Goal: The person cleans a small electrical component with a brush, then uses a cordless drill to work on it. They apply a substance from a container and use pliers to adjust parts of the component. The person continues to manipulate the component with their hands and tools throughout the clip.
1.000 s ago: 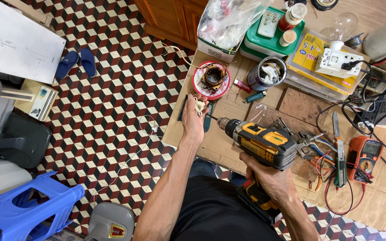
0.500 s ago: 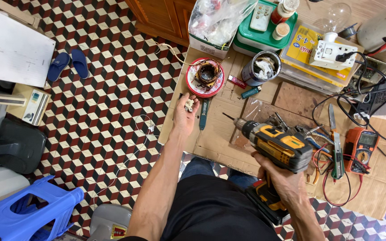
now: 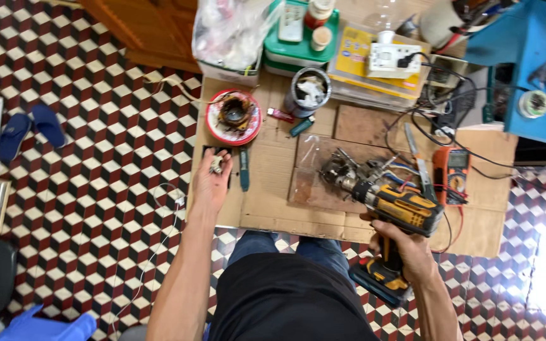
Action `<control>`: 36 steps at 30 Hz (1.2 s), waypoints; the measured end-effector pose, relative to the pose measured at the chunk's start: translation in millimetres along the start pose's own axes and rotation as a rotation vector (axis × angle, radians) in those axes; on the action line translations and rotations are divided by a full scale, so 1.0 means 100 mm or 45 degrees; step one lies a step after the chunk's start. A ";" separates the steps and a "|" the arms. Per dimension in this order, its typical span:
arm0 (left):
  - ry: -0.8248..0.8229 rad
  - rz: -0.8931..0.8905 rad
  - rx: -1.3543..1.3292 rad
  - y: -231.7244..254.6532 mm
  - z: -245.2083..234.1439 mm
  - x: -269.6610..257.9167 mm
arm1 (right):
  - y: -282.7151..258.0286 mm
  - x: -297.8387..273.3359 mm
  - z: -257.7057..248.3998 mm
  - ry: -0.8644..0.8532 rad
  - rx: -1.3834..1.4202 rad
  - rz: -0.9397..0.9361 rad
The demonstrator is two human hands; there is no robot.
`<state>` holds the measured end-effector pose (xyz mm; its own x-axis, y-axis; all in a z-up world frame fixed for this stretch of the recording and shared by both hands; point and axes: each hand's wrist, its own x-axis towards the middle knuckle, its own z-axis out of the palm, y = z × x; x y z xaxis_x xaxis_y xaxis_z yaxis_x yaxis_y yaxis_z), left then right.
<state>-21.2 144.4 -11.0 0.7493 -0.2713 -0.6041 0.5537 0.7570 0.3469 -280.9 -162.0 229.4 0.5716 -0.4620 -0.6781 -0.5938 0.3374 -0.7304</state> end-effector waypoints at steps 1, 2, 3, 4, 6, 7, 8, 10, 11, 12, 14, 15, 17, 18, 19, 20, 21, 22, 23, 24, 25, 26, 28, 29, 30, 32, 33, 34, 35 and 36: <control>0.012 -0.027 -0.007 0.02 0.04 -0.05 | 0.06 -0.01 -0.11 0.050 0.070 0.013; 0.014 -0.027 0.012 0.03 0.09 -0.09 | 0.12 -0.02 -0.22 0.099 0.141 0.026; 0.017 -0.030 0.038 0.05 0.15 -0.14 | 0.20 -0.04 -0.32 0.151 0.218 0.042; 0.019 -0.033 0.064 0.08 0.20 -0.21 | 0.28 -0.04 -0.42 0.150 0.257 0.012; -0.013 -0.036 0.071 0.10 0.32 -0.32 | 0.49 -0.08 -0.64 0.196 0.335 -0.058; -0.033 -0.043 0.074 0.09 0.38 -0.37 | 0.62 -0.11 -0.73 0.250 0.444 -0.069; -0.036 -0.078 0.096 0.04 0.44 -0.42 | 0.75 -0.14 -0.81 0.304 0.553 -0.084; -0.037 -0.125 0.141 -0.04 0.57 -0.48 | 0.96 -0.13 -0.95 0.387 0.753 -0.156; -0.053 -0.161 0.135 -0.12 0.64 -0.50 | 1.05 -0.10 -1.03 0.412 0.839 -0.212; -0.069 -0.197 0.129 -0.24 0.72 -0.52 | 1.14 -0.09 -1.10 0.437 0.925 -0.269; -0.106 -0.268 0.135 -0.47 0.87 -0.57 | 1.30 0.01 -1.27 0.492 1.142 -0.309; -0.133 -0.308 0.143 -0.64 0.98 -0.60 | 1.35 0.09 -1.37 0.514 1.250 -0.337; -0.196 -0.400 0.169 -1.00 1.22 -0.68 | 1.46 0.25 -1.61 0.534 1.380 -0.400; -0.233 -0.452 0.188 -1.20 1.33 -0.74 | 1.52 0.32 -1.75 0.543 1.444 -0.428; -0.261 -0.504 0.211 -1.39 1.43 -0.84 | 1.59 0.39 -1.90 0.545 1.488 -0.436; -0.291 -0.525 0.249 -1.59 1.55 -0.92 | 1.64 0.47 -2.06 0.547 1.532 -0.445; -0.317 -0.543 0.290 -1.80 1.66 -1.01 | 1.71 0.53 -2.21 0.547 1.578 -0.448; -0.343 -0.561 0.331 -1.98 1.77 -1.12 | 1.78 0.57 -2.36 0.565 1.587 -0.425; -0.353 -0.596 0.355 -2.16 1.89 -1.22 | 1.81 0.63 -2.53 0.577 1.594 -0.405; -0.362 -0.631 0.379 -2.33 2.00 -1.31 | 1.84 0.69 -2.68 0.588 1.602 -0.386; -0.365 -0.661 0.398 -2.49 2.11 -1.41 | 1.86 0.75 -2.83 0.583 1.586 -0.360; -0.384 -0.663 0.401 -2.65 2.21 -1.49 | 1.88 0.81 -2.98 0.579 1.570 -0.334; -0.419 -0.664 0.407 -2.91 2.38 -1.65 | 1.90 0.96 -3.22 0.531 1.565 -0.306; -0.430 -0.663 0.435 -3.05 2.46 -1.71 | 1.92 1.04 -3.35 0.491 1.577 -0.300; -0.442 -0.662 0.462 -3.19 2.53 -1.75 | 1.94 1.12 -3.48 0.451 1.589 -0.294; -0.450 -0.672 0.514 -3.42 2.63 -1.83 | 2.02 1.30 -3.66 0.451 1.615 -0.255; -0.442 -0.680 0.539 -3.52 2.67 -1.86 | 2.07 1.40 -3.75 0.450 1.629 -0.229; -0.434 -0.687 0.563 -3.62 2.70 -1.88 | 2.11 1.50 -3.84 0.414 1.593 -0.208; -0.423 -0.695 0.580 -3.72 2.72 -1.90 | 2.14 1.60 -3.91 0.376 1.555 -0.186; -0.411 -0.703 0.596 -3.81 2.74 -1.93 | 2.19 1.66 -3.94 0.337 1.518 -0.166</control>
<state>-277.4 -254.7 170.0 0.3507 -0.7477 -0.5639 0.9175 0.1536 0.3669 -539.3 -488.1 -11.2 0.3730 -0.6535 -0.6586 0.4274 0.7511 -0.5032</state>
